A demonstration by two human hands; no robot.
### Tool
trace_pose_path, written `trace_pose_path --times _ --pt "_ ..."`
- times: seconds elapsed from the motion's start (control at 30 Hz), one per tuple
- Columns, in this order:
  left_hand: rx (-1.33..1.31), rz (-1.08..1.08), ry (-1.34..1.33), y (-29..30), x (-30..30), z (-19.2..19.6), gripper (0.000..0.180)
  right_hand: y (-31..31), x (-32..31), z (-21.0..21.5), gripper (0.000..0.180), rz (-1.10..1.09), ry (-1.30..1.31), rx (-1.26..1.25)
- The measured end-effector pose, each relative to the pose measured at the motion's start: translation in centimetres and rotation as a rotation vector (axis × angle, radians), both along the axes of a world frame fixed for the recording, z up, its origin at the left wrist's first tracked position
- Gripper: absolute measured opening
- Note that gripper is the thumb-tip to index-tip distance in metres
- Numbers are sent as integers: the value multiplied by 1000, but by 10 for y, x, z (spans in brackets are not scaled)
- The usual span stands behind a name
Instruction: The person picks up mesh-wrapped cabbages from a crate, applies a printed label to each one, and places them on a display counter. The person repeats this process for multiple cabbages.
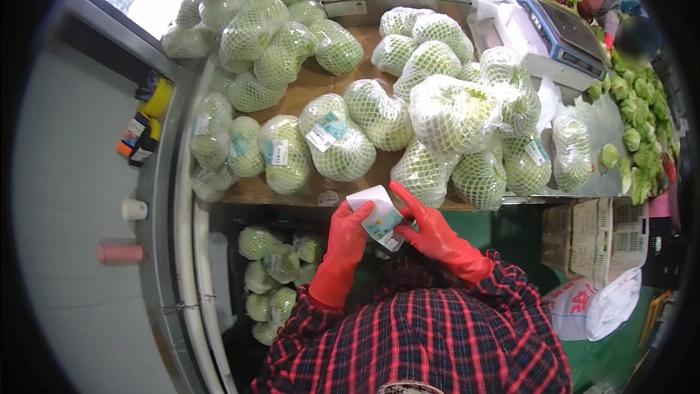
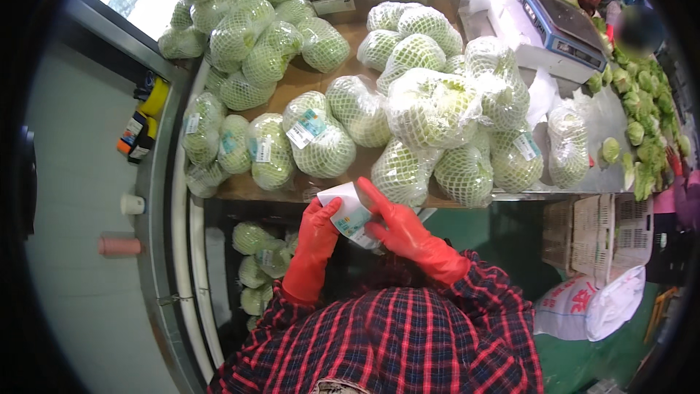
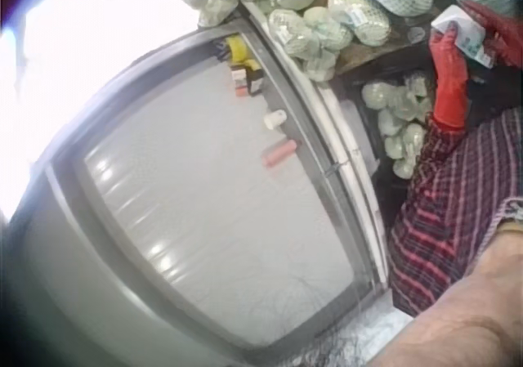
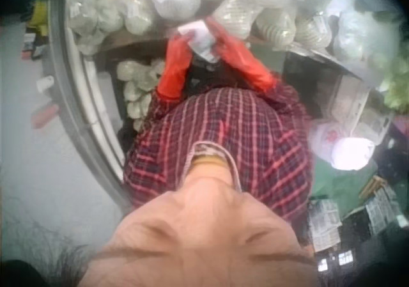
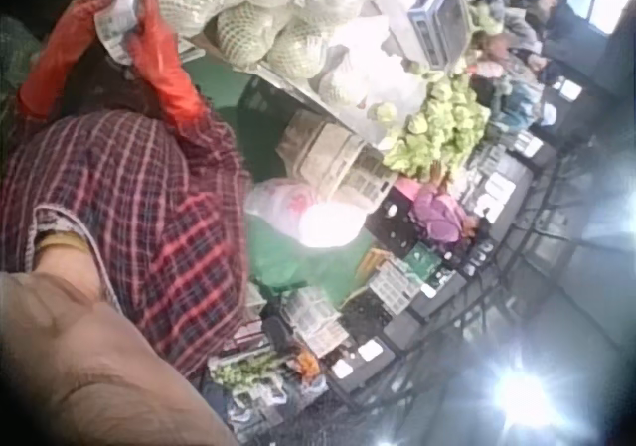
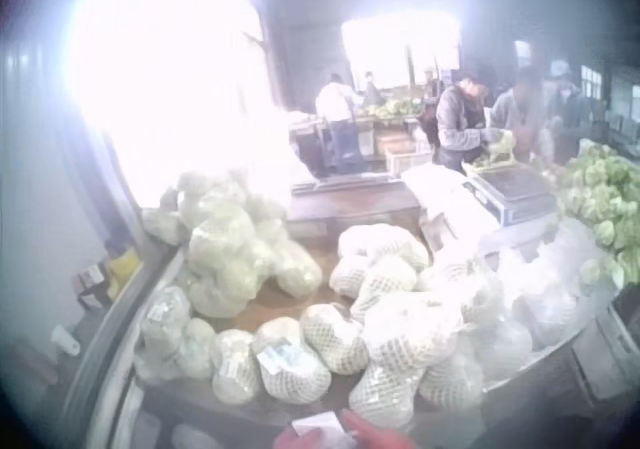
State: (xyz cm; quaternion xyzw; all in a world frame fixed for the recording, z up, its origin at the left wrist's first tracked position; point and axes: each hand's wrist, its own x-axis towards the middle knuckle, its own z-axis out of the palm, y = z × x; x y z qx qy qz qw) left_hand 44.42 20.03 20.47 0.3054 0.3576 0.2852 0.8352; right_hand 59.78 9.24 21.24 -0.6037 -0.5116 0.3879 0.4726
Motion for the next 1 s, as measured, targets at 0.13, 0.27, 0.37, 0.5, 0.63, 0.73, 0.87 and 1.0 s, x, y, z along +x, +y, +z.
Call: trace_pose_path --times 0.13,0.27,0.37,0.5,0.63,0.73,0.87,1.0 --pt "10 76 22 -8 12 -6 23 -5 3 24 68 -55 -467 298" --pt "70 -22 110 -26 42 0 24 -9 14 34 27 -50 -819 407" --pt "19 -8 110 -37 49 -17 30 -10 25 13 11 53 -801 605" --pt "-3 106 90 -28 62 -50 33 -44 58 -4 9 147 -827 576" --pt "117 202 34 -3 50 -87 28 -121 132 7 10 -299 -111 395" --pt "-81 227 4 3 41 -84 32 -176 263 13 5 -990 -173 285" --pt "-61 225 38 -23 63 -79 34 -247 453 -32 31 -1331 -208 -107" --pt "-6 209 11 -45 64 -78 41 -220 449 -26 80 -1053 -880 -590"
